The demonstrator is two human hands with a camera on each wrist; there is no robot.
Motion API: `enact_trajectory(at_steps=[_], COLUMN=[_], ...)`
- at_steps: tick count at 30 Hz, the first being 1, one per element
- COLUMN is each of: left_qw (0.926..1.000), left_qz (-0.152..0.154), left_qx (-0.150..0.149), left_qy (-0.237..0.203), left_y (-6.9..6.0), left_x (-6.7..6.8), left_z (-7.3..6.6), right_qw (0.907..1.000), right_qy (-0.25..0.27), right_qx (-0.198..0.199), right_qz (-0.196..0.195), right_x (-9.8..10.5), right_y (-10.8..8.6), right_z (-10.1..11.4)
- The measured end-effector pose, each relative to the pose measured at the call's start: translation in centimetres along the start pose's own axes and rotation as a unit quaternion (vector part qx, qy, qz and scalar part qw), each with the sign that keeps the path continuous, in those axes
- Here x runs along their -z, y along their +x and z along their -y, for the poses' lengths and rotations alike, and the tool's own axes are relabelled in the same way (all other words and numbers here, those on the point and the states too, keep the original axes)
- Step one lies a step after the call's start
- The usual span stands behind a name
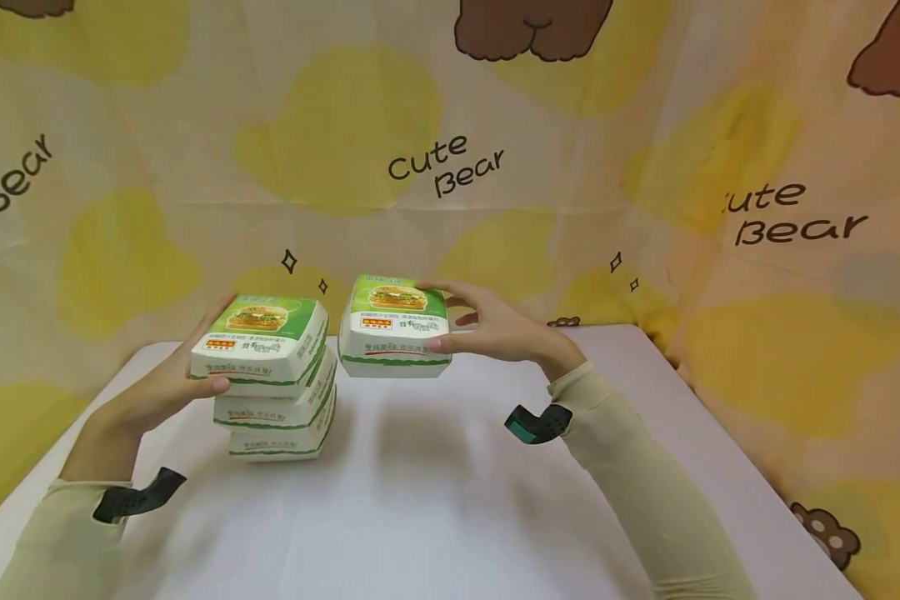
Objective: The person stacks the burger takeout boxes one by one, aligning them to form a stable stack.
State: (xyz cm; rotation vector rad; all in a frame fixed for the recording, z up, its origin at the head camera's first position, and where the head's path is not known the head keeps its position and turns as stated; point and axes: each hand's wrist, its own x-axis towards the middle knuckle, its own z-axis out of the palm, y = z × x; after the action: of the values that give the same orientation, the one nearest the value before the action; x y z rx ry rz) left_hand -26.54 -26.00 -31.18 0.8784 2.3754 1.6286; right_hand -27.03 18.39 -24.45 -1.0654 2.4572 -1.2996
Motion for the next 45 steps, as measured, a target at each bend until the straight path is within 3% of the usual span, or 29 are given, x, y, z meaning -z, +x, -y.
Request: enact_trajectory(at_steps=[7, 14, 19, 25, 33, 45], left_qw=[0.9999, 1.0000, 0.9999, 0.9992, 0.9991, 0.9995], left_qz=[0.006, 0.004, 0.004, 0.017, 0.023, 0.012], left_qx=[0.006, 0.002, -0.003, -0.030, -0.033, -0.028], left_qy=[-0.010, -0.008, -0.013, -0.019, -0.012, -0.008], left_y=[-0.4, -0.4, -0.5, -0.3, -0.1, -0.3], left_x=[-0.3, 0.0, 0.4, 0.0, -0.3, -0.3], left_z=[0.5, 0.5, 0.2, 0.3, 0.6, 0.4], right_qw=[0.9996, 0.9981, 0.9980, 0.9988, 0.9996, 0.9961], right_qy=[0.025, 0.041, 0.040, 0.031, 0.018, 0.045], right_qx=[0.002, 0.027, 0.042, 0.038, 0.024, 0.071], right_qz=[-0.012, -0.037, -0.025, -0.009, 0.000, 0.025], right_x=[-0.9, -1.7, -3.2, -5.3, -7.2, -8.3], right_y=[1.9, 5.3, 8.0, 10.1, 11.8, 13.5], right_z=[1.4, 3.4, 5.3, 6.8, 7.4, 6.7])
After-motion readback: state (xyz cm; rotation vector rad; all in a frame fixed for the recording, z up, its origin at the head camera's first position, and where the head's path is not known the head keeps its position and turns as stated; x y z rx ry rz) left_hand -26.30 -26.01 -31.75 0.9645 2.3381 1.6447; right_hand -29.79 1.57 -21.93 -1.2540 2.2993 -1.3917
